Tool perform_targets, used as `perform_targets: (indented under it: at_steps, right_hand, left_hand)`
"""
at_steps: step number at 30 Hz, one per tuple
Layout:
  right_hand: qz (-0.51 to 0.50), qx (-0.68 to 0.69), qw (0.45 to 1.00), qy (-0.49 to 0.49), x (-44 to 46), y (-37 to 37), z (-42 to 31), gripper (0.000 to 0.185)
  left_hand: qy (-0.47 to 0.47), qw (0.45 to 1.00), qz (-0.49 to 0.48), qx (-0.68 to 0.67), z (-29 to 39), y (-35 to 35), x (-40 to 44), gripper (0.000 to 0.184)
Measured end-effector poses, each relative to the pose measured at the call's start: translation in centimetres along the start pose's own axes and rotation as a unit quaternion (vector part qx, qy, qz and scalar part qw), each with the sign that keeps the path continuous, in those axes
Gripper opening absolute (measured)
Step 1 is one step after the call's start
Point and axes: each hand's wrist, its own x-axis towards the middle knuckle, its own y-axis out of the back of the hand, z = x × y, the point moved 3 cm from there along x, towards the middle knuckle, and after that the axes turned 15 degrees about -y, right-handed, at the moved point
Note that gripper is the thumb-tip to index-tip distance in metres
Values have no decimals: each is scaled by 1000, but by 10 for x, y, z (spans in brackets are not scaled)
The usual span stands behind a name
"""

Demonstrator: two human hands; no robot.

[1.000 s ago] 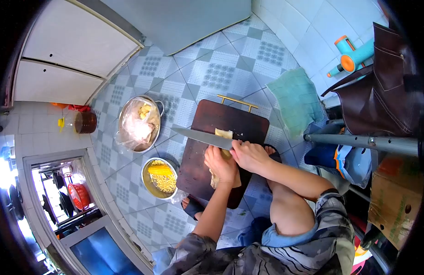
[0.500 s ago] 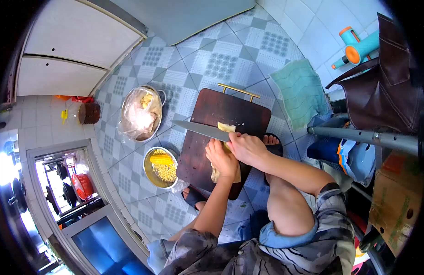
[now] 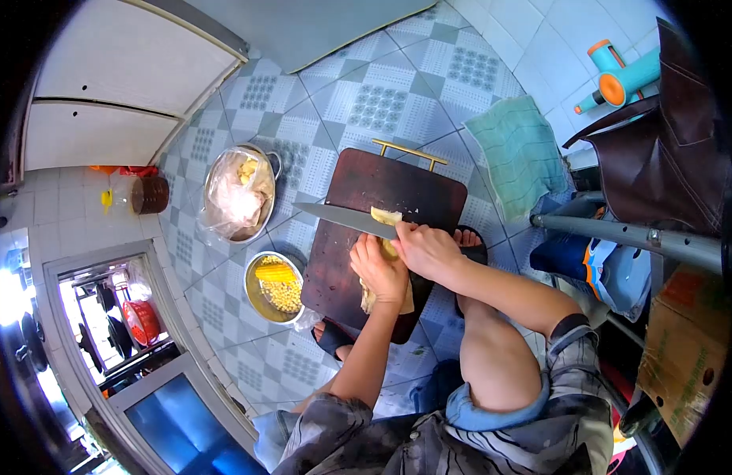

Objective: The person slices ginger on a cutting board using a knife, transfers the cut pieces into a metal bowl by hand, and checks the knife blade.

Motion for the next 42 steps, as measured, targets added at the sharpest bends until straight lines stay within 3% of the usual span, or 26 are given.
perform_targets:
  at_steps: [8,11,14,18,20,23,31,34,36,39,42]
  right_hand:
    - [8,-71,995,-69,-55,11,49,35]
    - [75,-63,995,-11,-33,7,25,34]
    - [17,-44,999,-7,5,-13,1,34]
    - [56,-30,998,11,-13,5,12,35]
    - [53,-83,994,-46,-38,2,37,34]
    - [71,-118,990,-44,-52,-8,56,35]
    - [20,-15,1000,13,24,-6,-16,30]
    - [81,-29,996,14,1,-1,9,31]
    - [53,-50,997,-29,-10,7,24,31]
    - [-76,11,993,-88,-7,24,33,34]
    - [-70,84,990,-93,-5,23,32,36]
  left_hand:
    - [1,1000,-11,-4,5,3,4,56]
    - [-8,1000,-1,-2,7,4,2,56]
    - [-7,1000,5,2,1,1,1,56]
    - [0,1000,8,-1,3,0,1,55]
    - [0,1000,-2,-7,4,3,1,55]
    - [-3,1000,-13,-10,4,3,4,56]
    - [-20,1000,-16,7,-3,-2,-2,52]
    - [-6,1000,2,-6,6,3,2,51]
    - [-9,1000,8,-3,5,5,2,52]
    - [4,1000,6,-13,-3,11,8,52]
    - [-18,999,31,-23,-10,16,7,51]
